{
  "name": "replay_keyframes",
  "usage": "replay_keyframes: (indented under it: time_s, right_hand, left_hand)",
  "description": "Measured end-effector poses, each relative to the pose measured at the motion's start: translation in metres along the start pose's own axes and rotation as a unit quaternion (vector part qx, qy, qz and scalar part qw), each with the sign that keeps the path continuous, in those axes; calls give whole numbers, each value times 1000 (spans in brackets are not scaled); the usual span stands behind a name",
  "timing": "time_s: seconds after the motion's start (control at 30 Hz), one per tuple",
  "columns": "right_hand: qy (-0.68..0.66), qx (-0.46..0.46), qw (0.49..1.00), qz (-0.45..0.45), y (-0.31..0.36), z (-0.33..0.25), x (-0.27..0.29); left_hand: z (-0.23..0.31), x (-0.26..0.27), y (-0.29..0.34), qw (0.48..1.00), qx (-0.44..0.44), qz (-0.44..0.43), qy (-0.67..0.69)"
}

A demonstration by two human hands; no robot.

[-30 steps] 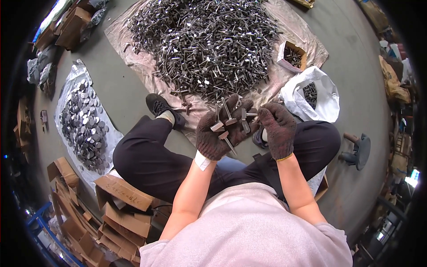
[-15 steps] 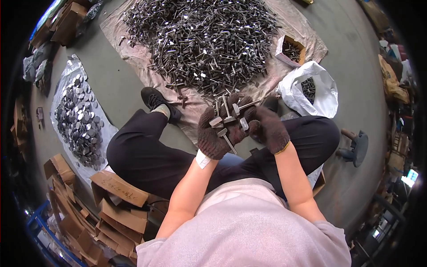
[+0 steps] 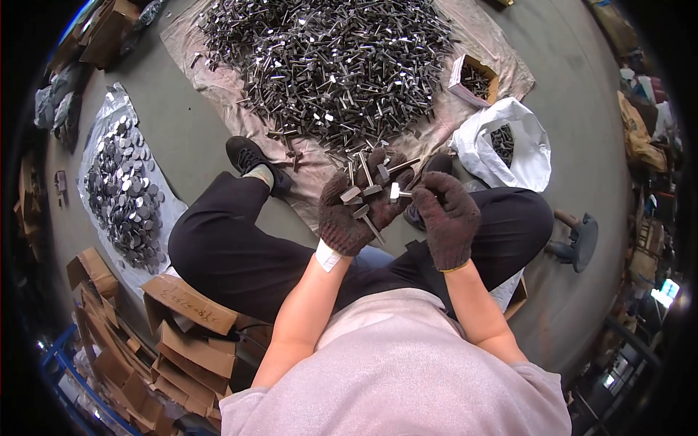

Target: The person sorts various metal parts from a large pile on the floor into a small cardboard box by hand, wearing gloves.

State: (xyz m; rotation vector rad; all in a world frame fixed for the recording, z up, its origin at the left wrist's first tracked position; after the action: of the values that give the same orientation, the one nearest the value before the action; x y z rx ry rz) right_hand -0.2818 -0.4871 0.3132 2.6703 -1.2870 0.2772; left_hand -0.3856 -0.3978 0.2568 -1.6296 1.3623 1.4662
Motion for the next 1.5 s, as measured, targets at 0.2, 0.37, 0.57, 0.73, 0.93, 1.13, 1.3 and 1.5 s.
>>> replay_keyframes:
  time_s: [0.2, 0.37, 0.57, 0.73, 0.93, 1.13, 1.3, 1.5]
  right_hand:
    - [108, 105, 989, 7, 11, -9, -12]
    - [207, 248, 945, -57, 18, -16, -23]
    - [245, 291, 924, -48, 16, -24, -16]
    - [277, 335, 900, -40, -1, -50, -23]
    - [346, 359, 856, -136, -3, -52, -66]
    - [326, 394, 848, -142, -7, -43, -67]
    - [229, 444, 849, -171, -6, -53, -62]
    - [286, 428, 813, -272, 16, -63, -78]
  left_hand:
    - [1, 9, 0, 1000, 1, -14, 21]
    - [2, 15, -3, 1000, -11, -26, -13]
    - [4, 15, -3, 1000, -26, 1, 5]
    - [-2, 12, -2, 999, 27, -3, 18]
    - [7, 45, 1, 984, -30, 7, -175]
    - [-5, 37, -2, 999, 38, 34, -18]
    - [-4, 33, -4, 998, 21, 42, -39]
    - [-2, 28, -6, 996, 41, -49, 64]
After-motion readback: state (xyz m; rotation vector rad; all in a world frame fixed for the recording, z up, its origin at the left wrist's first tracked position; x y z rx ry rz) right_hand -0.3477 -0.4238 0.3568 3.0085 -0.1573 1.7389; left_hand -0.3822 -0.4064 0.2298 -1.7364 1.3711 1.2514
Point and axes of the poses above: each hand's wrist, its own y-axis away from the middle knuckle, its own x-axis out of the back of the hand, z = x × y, the point moved 7 cm from there along -y, towards the middle knuckle, and after that the axes turned 3 degrees about x, right-handed, at the moved point
